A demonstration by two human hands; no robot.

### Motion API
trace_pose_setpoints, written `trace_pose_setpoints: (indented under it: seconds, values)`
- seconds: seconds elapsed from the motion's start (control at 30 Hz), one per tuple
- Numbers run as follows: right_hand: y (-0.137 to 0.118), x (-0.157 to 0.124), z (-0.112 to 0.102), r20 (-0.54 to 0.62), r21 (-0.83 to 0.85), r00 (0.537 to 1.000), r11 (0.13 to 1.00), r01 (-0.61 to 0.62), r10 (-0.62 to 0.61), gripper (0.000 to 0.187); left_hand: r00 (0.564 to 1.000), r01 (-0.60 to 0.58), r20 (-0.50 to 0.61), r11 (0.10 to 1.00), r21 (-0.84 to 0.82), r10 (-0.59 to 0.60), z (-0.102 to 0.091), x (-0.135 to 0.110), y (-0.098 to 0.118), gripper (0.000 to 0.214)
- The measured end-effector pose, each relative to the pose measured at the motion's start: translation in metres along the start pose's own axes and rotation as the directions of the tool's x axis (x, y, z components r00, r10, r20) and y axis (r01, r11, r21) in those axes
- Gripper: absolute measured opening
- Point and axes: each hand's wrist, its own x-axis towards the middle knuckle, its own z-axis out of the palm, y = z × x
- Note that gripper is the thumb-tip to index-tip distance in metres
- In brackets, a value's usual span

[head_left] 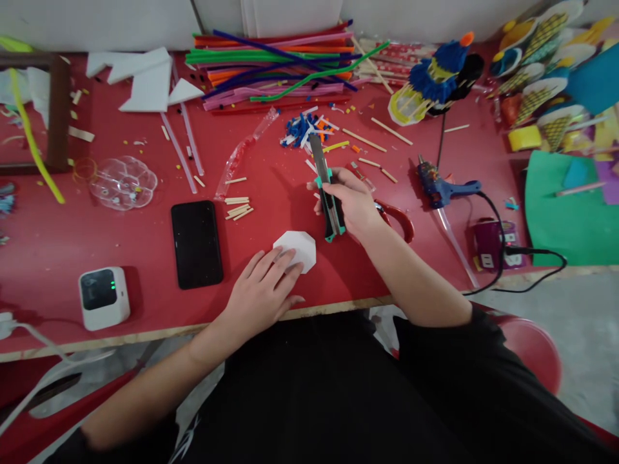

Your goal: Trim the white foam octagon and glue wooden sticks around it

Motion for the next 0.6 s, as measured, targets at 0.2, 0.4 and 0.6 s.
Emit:
trace_pose_setpoints:
  seconds: [0.2, 0.4, 0.6]
  values:
    - [-0.018, -0.004, -0.014, 0.007, -0.030, 0.998, 0.998, -0.058, 0.058, 0.007, 0.997, -0.002, -0.083, 1.000, 0.006, 0.003, -0.002, 0.004, -0.003, 0.037]
    - [-0.019, 0.000, -0.013, 0.134, -0.197, 0.958, 0.954, -0.226, 0.255, 0.014, 0.979, -0.045, -0.200, 0.999, 0.027, 0.049, -0.005, 0.008, -0.009, 0.024]
    - [-0.030, 0.056, 0.008, 0.085, -0.207, 0.984, 0.969, -0.134, 0.154, 0.014, 0.952, -0.025, -0.305, 0.997, -0.079, 0.000, -0.007, 0.008, -0.013, 0.015]
